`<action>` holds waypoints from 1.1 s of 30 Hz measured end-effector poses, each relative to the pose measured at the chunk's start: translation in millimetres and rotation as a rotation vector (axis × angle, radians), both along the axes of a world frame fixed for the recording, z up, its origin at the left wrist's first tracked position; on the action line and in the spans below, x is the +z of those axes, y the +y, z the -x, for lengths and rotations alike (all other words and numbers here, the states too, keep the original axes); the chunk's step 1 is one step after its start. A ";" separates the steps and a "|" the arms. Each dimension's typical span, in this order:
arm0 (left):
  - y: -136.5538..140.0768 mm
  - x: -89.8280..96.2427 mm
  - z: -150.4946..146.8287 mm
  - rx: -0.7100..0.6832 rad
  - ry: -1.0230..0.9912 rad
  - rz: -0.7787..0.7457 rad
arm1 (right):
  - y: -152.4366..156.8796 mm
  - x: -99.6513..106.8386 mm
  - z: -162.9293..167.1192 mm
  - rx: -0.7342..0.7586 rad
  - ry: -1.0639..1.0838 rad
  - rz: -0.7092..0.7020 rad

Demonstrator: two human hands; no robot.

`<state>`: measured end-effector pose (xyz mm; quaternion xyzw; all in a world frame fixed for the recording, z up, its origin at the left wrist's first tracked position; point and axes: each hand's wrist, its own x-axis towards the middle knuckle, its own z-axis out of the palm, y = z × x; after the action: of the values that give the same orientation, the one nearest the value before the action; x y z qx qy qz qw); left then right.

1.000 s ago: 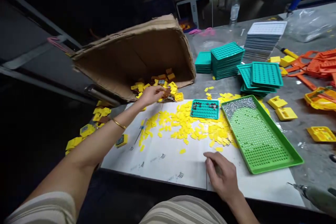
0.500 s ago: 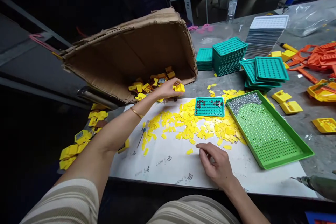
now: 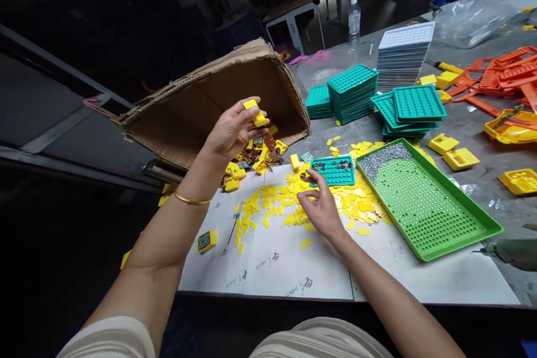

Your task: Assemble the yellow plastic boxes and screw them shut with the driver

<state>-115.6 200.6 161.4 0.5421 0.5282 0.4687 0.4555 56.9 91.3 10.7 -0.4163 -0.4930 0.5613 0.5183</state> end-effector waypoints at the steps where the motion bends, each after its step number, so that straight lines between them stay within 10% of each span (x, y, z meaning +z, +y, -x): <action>1: -7.9 1.7 -5.1 -0.020 -0.036 0.035 | 6.0 3.0 5.3 -0.011 0.017 -0.019; 6: -49.2 1.5 -30.3 -0.076 -0.198 0.178 | 17.4 20.1 26.8 0.067 0.114 -0.078; 11: -75.6 -30.5 -33.9 -0.047 -0.168 0.247 | -17.2 18.3 -1.0 0.369 0.199 0.154; 17: -133.7 -99.4 -42.4 -0.108 -0.022 0.860 | -78.8 4.8 -76.5 0.439 0.016 0.500; 25: -177.9 -129.5 -72.4 -0.115 -0.300 1.187 | -88.0 1.7 -105.3 -0.085 -0.676 -0.315; 33: -200.8 -137.1 -84.7 0.005 -0.698 1.368 | -84.2 -20.0 -114.0 0.079 -0.962 -0.359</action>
<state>-30.9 -0.2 24.3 -0.0410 0.5275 0.1826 0.8287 170.9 7.2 -9.2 -0.5130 -0.7794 0.2320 0.2748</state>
